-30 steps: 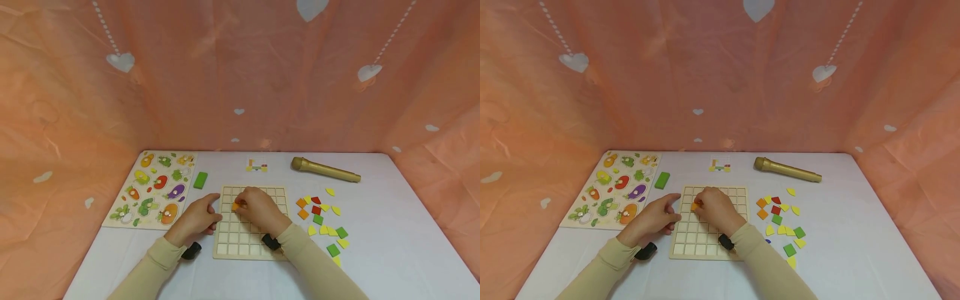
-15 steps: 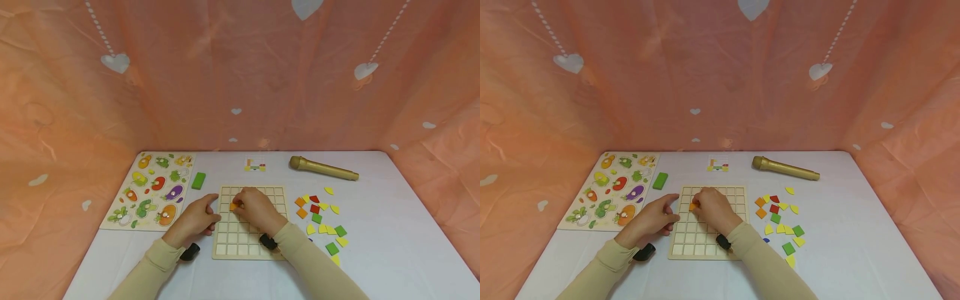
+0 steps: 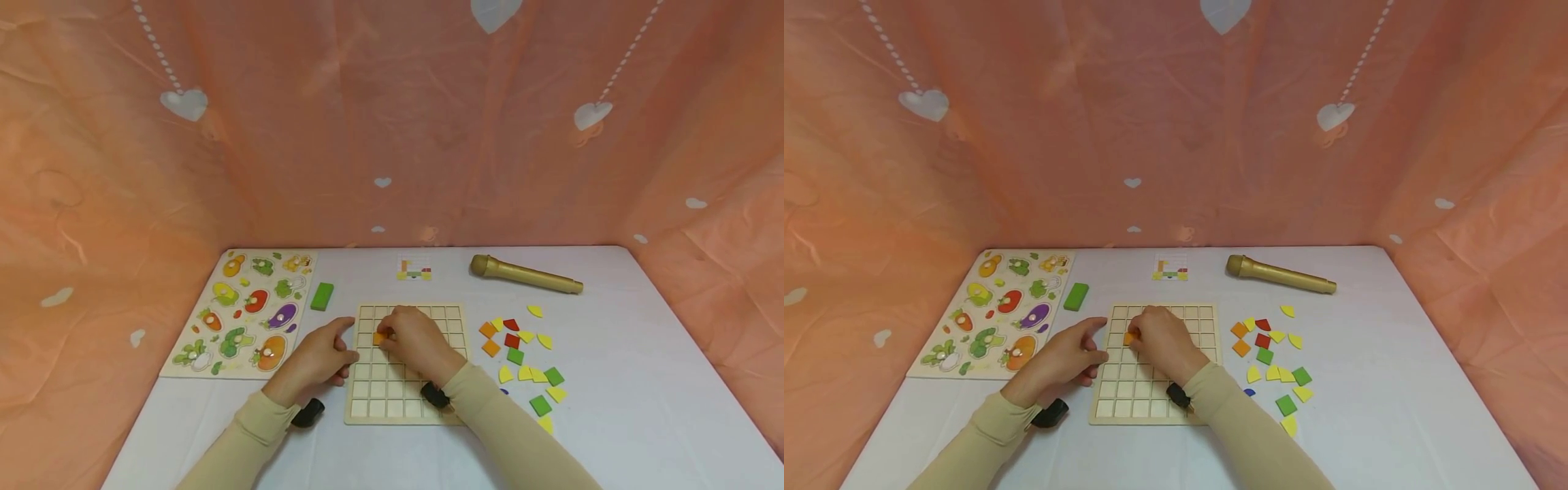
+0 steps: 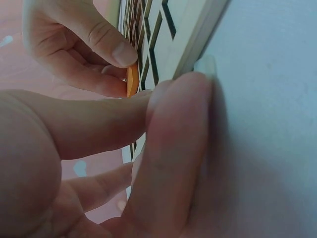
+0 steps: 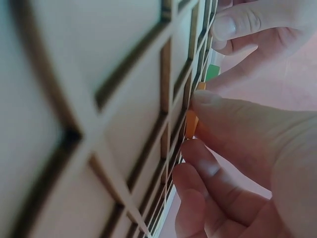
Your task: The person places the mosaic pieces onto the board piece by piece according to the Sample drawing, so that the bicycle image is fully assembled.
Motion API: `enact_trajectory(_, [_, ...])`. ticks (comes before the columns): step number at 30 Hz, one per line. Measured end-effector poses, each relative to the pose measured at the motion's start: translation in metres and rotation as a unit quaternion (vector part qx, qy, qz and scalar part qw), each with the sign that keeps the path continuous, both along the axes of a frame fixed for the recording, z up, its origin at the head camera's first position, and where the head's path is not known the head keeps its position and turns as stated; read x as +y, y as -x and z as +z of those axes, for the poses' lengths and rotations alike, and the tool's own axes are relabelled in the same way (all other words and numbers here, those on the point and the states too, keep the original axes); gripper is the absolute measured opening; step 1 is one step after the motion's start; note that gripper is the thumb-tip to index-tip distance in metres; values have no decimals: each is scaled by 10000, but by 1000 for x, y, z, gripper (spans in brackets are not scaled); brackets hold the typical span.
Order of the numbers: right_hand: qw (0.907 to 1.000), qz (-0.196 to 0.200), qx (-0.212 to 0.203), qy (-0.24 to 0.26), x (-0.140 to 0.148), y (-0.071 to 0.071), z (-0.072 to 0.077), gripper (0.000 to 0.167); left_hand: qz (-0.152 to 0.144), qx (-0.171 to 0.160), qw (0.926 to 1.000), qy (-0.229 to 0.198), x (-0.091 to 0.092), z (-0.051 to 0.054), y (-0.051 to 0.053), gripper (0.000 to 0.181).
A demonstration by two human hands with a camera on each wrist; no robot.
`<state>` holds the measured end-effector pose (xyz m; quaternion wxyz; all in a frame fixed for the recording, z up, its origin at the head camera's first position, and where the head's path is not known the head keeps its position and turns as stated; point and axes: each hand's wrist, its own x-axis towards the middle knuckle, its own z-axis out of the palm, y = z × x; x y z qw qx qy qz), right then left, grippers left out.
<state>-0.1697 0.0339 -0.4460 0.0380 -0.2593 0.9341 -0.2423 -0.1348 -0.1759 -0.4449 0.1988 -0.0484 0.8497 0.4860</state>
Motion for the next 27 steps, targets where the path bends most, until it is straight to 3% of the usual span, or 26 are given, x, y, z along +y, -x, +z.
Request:
enact_trajectory(20, [10000, -16, -26, -27, -1, -2, 0, 14, -81, 27, 9999, -69, -2, -3, 1, 70])
enact_trajectory(27, [10000, -25, -95, -5, 0, 0, 1, 16, 35, -32, 9999, -157, -3, -3, 0, 71])
